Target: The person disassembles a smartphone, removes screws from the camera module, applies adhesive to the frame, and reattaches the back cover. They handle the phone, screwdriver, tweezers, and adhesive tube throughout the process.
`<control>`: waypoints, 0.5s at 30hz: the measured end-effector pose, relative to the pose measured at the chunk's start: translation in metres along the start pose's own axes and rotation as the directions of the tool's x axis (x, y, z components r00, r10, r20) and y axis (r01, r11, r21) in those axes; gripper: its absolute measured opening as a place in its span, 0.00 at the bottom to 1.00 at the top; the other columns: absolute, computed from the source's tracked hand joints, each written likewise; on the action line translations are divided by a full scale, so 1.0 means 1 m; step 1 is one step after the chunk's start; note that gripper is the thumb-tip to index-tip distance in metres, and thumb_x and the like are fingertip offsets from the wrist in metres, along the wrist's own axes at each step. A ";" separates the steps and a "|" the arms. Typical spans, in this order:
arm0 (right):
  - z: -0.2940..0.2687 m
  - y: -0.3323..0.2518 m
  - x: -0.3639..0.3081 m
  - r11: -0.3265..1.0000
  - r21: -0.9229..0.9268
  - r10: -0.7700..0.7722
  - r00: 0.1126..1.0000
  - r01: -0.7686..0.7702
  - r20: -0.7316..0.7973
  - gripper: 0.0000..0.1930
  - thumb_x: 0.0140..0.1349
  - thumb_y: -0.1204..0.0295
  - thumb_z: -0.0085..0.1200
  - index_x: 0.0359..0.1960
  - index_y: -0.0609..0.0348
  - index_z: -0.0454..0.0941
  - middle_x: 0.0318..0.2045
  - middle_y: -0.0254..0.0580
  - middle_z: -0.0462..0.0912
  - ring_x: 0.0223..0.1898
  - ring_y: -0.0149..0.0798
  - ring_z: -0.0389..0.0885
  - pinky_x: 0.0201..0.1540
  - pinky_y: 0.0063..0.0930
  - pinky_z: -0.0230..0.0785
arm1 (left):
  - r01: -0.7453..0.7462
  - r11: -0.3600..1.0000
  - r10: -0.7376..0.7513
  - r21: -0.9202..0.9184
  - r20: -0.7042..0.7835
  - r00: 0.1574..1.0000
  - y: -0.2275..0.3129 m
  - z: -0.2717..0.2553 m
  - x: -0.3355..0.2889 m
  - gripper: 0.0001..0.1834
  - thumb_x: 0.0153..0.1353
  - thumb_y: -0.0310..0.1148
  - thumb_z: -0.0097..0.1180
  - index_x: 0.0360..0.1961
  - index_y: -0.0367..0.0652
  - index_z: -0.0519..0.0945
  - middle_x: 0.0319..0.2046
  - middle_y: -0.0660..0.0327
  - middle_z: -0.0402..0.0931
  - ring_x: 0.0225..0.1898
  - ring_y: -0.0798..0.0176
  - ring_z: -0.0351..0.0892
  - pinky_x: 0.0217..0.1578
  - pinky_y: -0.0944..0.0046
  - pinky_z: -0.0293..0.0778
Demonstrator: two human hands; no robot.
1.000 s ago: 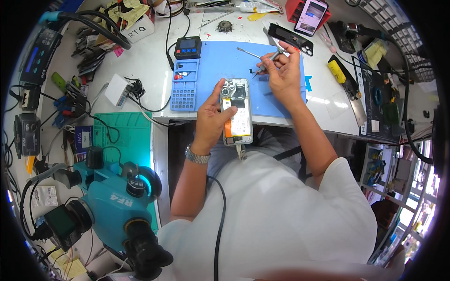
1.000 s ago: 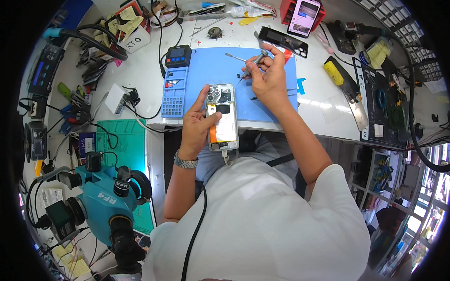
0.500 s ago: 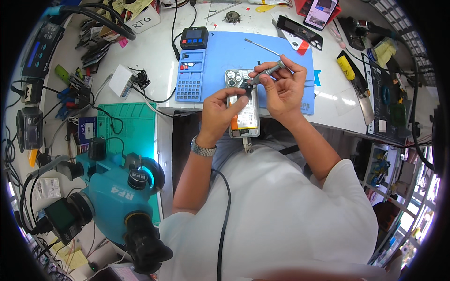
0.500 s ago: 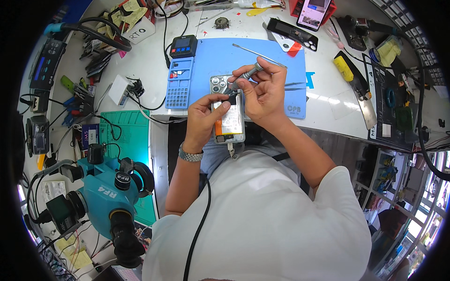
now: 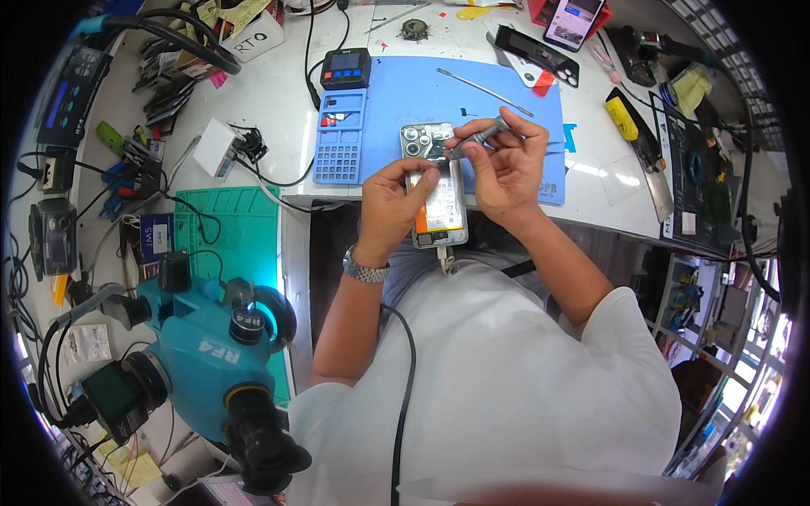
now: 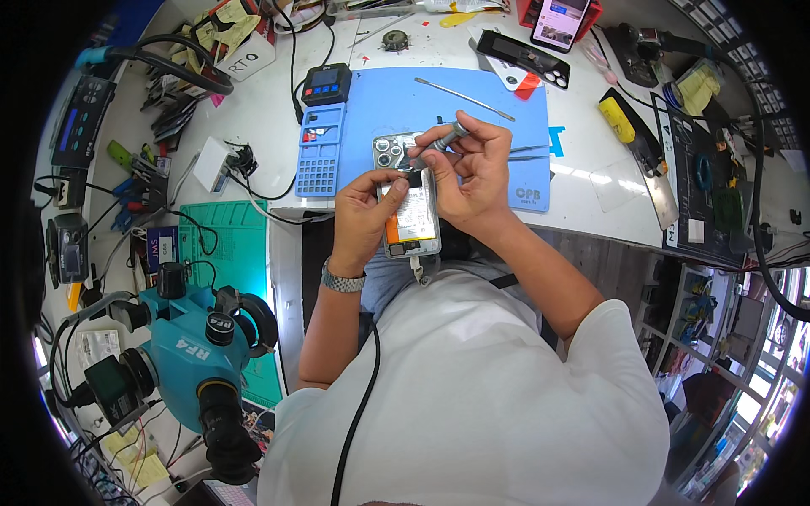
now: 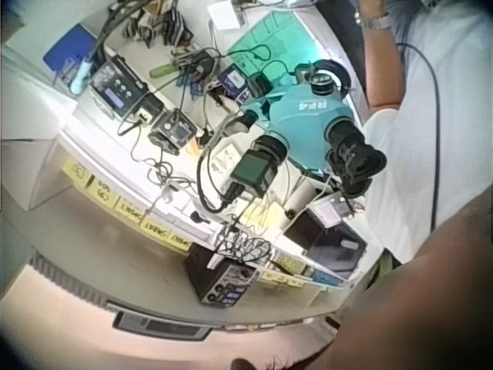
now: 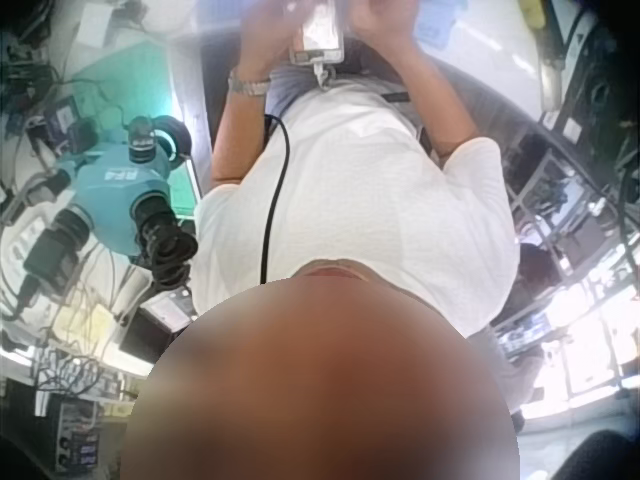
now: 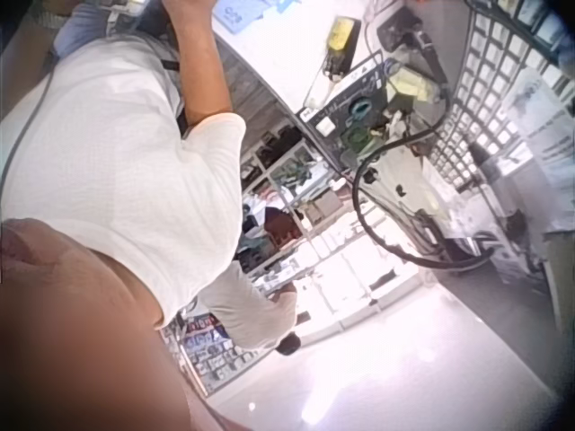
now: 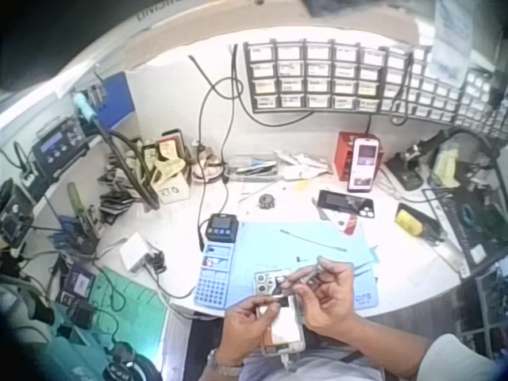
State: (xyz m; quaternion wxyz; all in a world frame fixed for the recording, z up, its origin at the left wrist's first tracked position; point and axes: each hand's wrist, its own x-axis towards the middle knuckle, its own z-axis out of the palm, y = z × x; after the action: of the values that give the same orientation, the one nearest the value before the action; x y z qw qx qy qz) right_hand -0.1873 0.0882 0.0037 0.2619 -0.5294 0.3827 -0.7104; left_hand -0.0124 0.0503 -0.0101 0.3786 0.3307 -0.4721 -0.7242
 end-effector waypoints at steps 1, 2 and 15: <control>0.000 0.000 0.000 1.000 -0.005 -0.014 1.000 0.014 0.001 0.28 0.70 0.88 0.51 0.66 0.58 0.52 0.48 0.57 0.79 0.46 0.40 0.86 0.50 0.31 0.84 | -0.008 1.000 0.008 -0.005 0.002 1.000 0.000 0.000 0.000 0.12 0.67 0.24 0.66 0.50 0.31 0.83 0.43 0.57 0.85 0.43 0.72 0.83 0.46 0.71 0.81; -0.001 -0.001 0.000 1.000 -0.020 -0.024 1.000 0.024 0.002 0.28 0.70 0.88 0.51 0.66 0.58 0.52 0.48 0.57 0.79 0.46 0.39 0.86 0.50 0.31 0.84 | 0.003 1.000 -0.003 0.013 -0.005 1.000 0.000 0.000 0.000 0.12 0.67 0.24 0.66 0.50 0.31 0.83 0.43 0.57 0.85 0.44 0.71 0.83 0.46 0.71 0.81; 0.001 -0.001 -0.004 0.999 -0.043 0.006 0.998 -0.004 0.059 0.30 0.70 0.88 0.50 0.67 0.54 0.52 0.49 0.57 0.79 0.47 0.41 0.85 0.54 0.35 0.82 | -0.001 0.999 0.002 0.042 -0.009 1.000 0.004 0.004 -0.005 0.12 0.67 0.24 0.67 0.49 0.31 0.83 0.42 0.58 0.85 0.43 0.71 0.83 0.47 0.71 0.81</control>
State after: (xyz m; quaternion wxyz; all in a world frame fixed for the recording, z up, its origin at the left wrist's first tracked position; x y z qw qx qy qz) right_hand -0.1848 0.0917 0.0028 0.2635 -0.5546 0.3911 -0.6856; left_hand -0.0122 0.0553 -0.0049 0.3743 0.3416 -0.4858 -0.7122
